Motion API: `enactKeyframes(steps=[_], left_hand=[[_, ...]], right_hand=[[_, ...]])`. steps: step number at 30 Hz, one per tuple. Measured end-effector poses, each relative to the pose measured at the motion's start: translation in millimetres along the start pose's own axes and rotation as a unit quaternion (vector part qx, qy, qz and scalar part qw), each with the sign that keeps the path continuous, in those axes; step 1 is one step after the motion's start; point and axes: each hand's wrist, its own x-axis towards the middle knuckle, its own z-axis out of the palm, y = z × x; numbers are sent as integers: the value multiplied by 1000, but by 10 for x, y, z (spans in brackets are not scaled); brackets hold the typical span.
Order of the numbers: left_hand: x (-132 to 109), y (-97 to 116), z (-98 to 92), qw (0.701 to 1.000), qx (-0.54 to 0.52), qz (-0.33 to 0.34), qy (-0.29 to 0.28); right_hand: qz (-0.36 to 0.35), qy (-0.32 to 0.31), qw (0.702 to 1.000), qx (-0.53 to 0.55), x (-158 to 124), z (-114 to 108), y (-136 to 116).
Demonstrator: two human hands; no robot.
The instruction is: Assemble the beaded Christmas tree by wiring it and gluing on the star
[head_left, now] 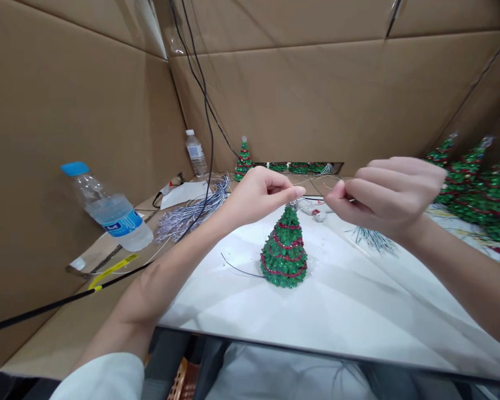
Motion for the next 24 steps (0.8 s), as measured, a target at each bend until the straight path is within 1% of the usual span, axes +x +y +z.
enactKeyframes(steps=[4,6,9,11,12,13,14,16,17,19,21,23,24], left_hand=[[4,-4,-1,1000,2,6,-5],[7,-4,-4,1000,4,4,-7],[10,-1,-11,1000,5,-2,-8],[8,1,-15,1000,5,-5,-9],[6,2,-15,1000,5,-5,-10],[3,2,-14,1000,6,-5,-10],[1,3,-12,1000,6,-4,-10],[-1,4,-7,1000,2,-2,-10],[-1,5,-4,1000,-1,-3,-10],[0,5,0,1000,-5,-6,-10],[3,5,0,1000,-5,-5,-8],[6,5,-3,1000,-2,-3,-6],[6,5,-4,1000,-1,-2,-5]], right_hand=[[-66,17,997,-24,37,-144,-90],[-91,7,995,-27,52,-189,-104],[-119,-24,992,-32,68,-216,-79],[-134,-26,989,-48,68,-214,-35],[-151,-6,986,-64,64,-213,-3],[-176,33,980,-85,56,-213,34],[-208,81,969,-107,45,-216,75],[-269,177,937,-135,21,-230,163],[-286,196,927,-142,11,-238,200],[-300,204,921,-144,3,-248,240],[-299,206,922,-133,14,-241,219],[-280,196,934,-103,39,-219,149],[-259,171,947,-85,54,-207,107]])
